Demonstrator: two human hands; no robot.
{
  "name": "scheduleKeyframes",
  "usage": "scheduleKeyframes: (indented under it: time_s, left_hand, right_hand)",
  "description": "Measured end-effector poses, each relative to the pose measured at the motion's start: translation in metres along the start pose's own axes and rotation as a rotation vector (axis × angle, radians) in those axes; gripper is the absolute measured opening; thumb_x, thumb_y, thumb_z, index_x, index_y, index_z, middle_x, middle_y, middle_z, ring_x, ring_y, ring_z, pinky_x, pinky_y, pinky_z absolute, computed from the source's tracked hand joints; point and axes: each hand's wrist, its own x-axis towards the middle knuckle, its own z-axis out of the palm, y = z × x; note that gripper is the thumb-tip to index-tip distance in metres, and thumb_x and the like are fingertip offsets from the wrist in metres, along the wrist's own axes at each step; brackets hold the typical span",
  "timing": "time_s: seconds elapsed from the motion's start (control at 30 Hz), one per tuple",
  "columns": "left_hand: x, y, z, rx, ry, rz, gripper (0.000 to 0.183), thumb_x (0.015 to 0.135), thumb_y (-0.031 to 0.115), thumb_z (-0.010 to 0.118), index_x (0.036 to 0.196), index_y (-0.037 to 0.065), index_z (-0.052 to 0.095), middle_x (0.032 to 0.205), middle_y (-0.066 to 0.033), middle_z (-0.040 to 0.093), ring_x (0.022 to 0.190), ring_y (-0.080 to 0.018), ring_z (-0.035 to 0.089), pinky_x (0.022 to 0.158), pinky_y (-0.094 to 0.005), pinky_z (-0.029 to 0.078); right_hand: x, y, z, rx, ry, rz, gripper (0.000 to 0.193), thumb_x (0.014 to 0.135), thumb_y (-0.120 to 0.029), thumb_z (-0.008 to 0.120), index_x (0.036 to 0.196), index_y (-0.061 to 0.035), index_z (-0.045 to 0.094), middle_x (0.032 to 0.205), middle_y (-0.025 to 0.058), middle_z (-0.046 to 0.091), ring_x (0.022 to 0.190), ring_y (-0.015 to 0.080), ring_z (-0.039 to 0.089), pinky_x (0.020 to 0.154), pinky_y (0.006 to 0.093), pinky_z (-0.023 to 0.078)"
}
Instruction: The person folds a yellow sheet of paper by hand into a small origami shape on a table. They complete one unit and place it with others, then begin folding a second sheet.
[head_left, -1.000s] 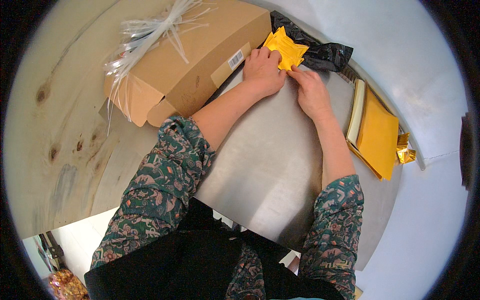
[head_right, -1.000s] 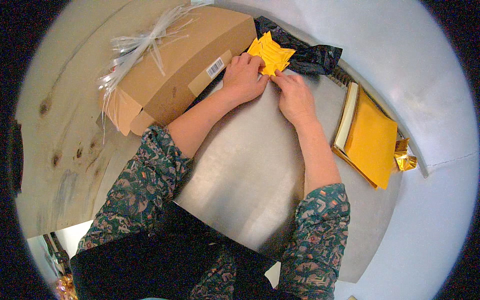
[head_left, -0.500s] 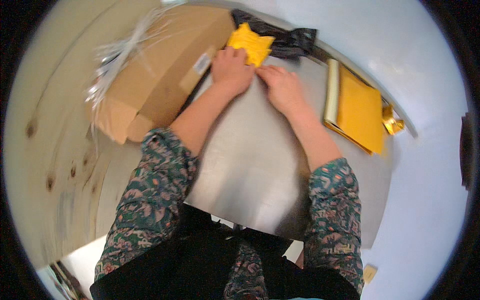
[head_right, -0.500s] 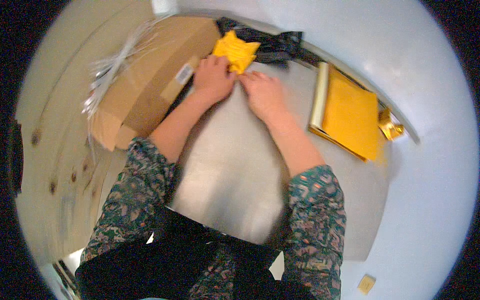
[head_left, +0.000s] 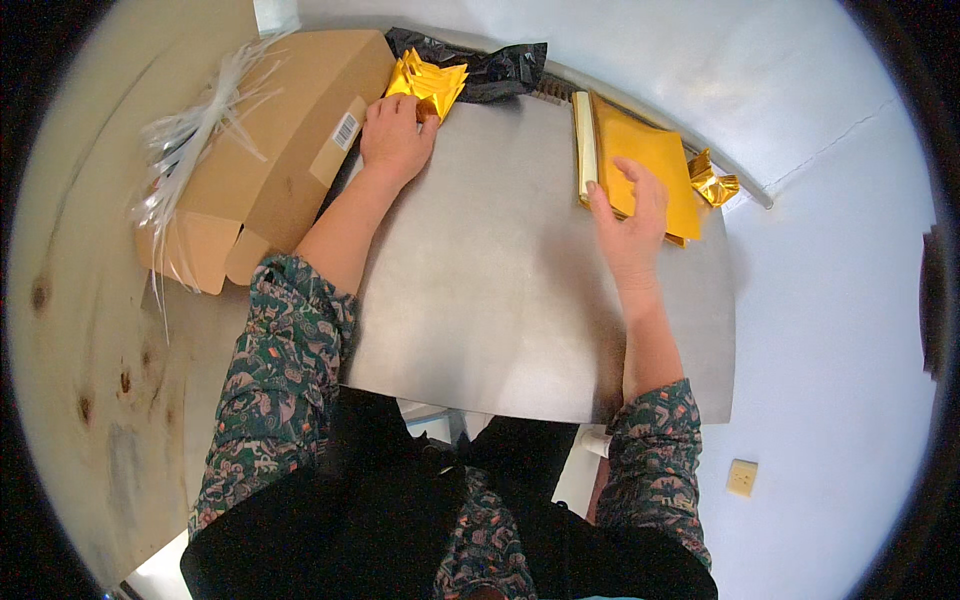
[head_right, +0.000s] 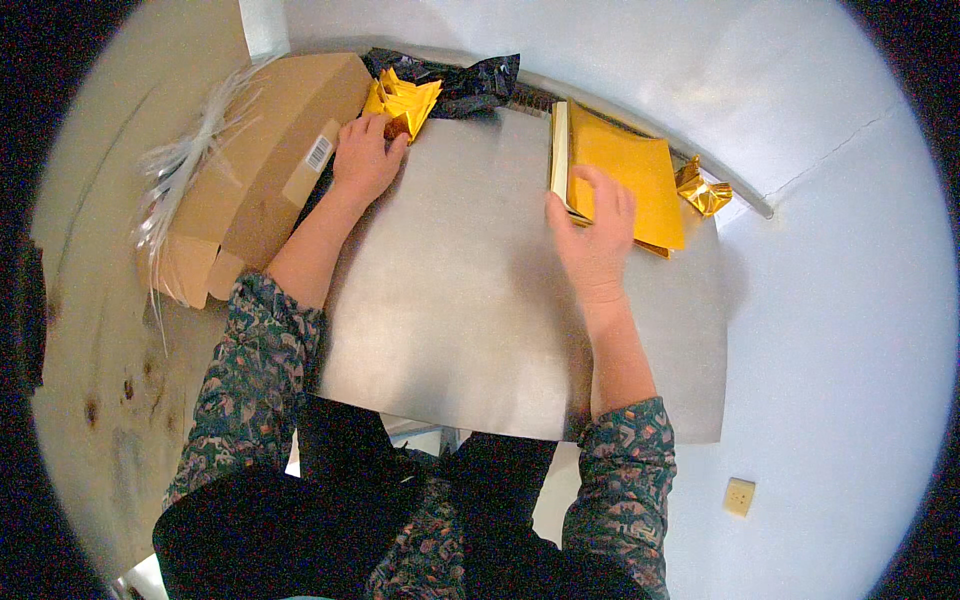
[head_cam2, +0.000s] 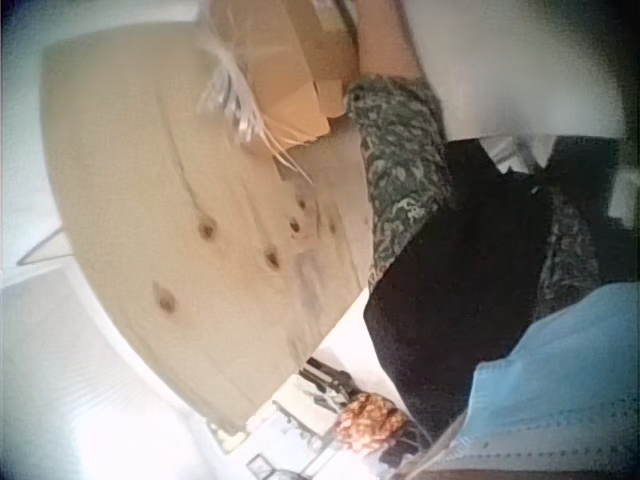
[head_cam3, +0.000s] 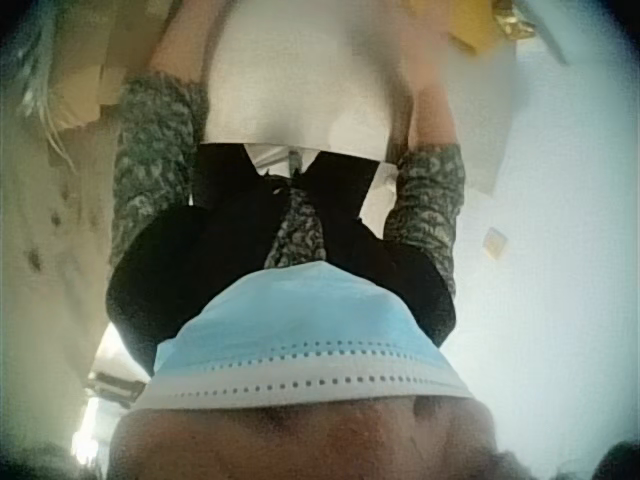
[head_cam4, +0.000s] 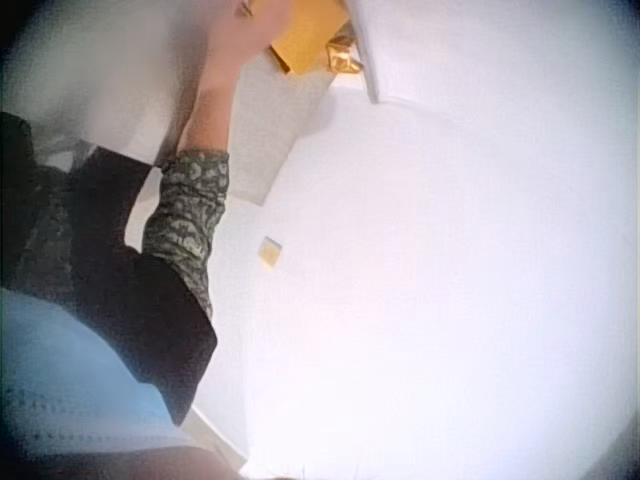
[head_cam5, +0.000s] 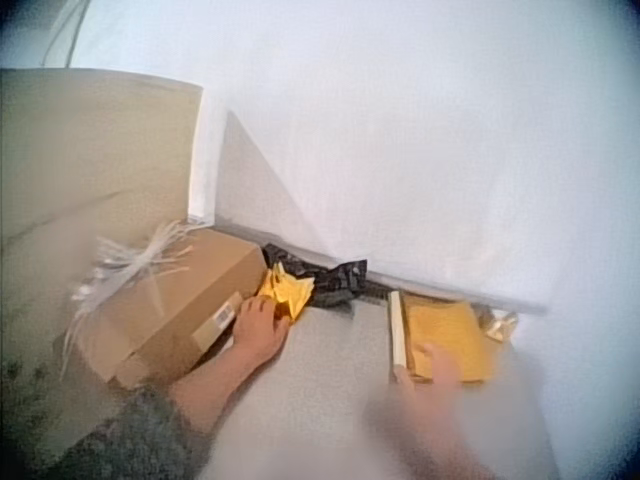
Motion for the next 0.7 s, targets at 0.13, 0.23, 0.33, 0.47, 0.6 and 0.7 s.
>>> scheduleKeyframes:
  time_s: [0.13,0.23,0.33,0.47,0.6,0.7]
  left_hand:
    - [-0.005,0.001,0.002,-0.011,0.059,0.016,0.052,0.099,0.037,0.064,0.134,-0.001,0.058,0.138,-0.0202,0.060,0.133,-0.0409,0.050,0.116,-0.0484,0.037]
    - [-0.009,0.002,0.005,-0.068,0.066,0.037,0.054,0.100,0.036,0.064,0.136,-0.002,0.056,0.140,-0.0233,0.059,0.135,-0.0415,0.050,0.117,-0.0490,0.036]
    - [-0.010,-0.001,0.005,-0.073,0.081,0.028,0.053,0.100,0.036,0.063,0.135,-0.003,0.056,0.143,-0.0264,0.056,0.136,-0.0422,0.050,0.118,-0.0489,0.037]
    - [-0.015,-0.004,0.002,-0.173,0.116,0.020,0.050,0.100,0.034,0.065,0.133,-0.003,0.058,0.140,-0.0253,0.057,0.132,-0.0421,0.052,0.116,-0.0484,0.039]
    - [-0.026,-0.004,0.003,-0.242,0.136,0.037,0.048,0.099,0.032,0.066,0.132,-0.002,0.059,0.141,-0.0232,0.057,0.132,-0.0411,0.051,0.116,-0.0476,0.040]
    - [-0.032,-0.002,0.002,-0.284,0.173,0.040,0.045,0.098,0.030,0.068,0.130,-0.001,0.060,0.140,-0.0216,0.058,0.133,-0.0401,0.051,0.115,-0.0471,0.040]
  right_hand:
    - [-0.025,0.037,0.000,-0.250,-0.097,0.052,0.041,0.088,-0.025,0.078,0.123,-0.0063,0.067,0.118,0.0115,0.070,0.110,0.0328,0.064,0.100,0.0451,0.049]
    - [-0.037,0.058,0.012,-0.222,-0.144,0.089,0.033,0.093,-0.026,0.073,0.119,-0.0064,0.069,0.115,0.0117,0.072,0.109,0.0338,0.065,0.098,0.0458,0.050]
    - [-0.043,0.072,0.023,-0.186,-0.116,0.102,0.025,0.096,-0.025,0.069,0.113,-0.0073,0.072,0.108,0.0118,0.073,0.104,0.0343,0.067,0.091,0.0458,0.053]
    - [-0.044,0.073,0.030,-0.290,-0.057,0.137,0.019,0.096,-0.024,0.068,0.105,-0.0078,0.072,0.100,0.0123,0.073,0.096,0.0338,0.069,0.083,0.0452,0.055]
    - [-0.041,0.069,0.038,-0.255,-0.096,0.223,0.018,0.095,-0.024,0.069,0.101,-0.0074,0.072,0.098,0.0122,0.073,0.094,0.0335,0.068,0.081,0.0447,0.054]
    - [-0.041,0.073,0.039,-0.243,-0.182,0.252,0.019,0.095,-0.024,0.070,0.100,-0.0059,0.072,0.097,0.0135,0.073,0.092,0.0345,0.068,0.080,0.0435,0.054]
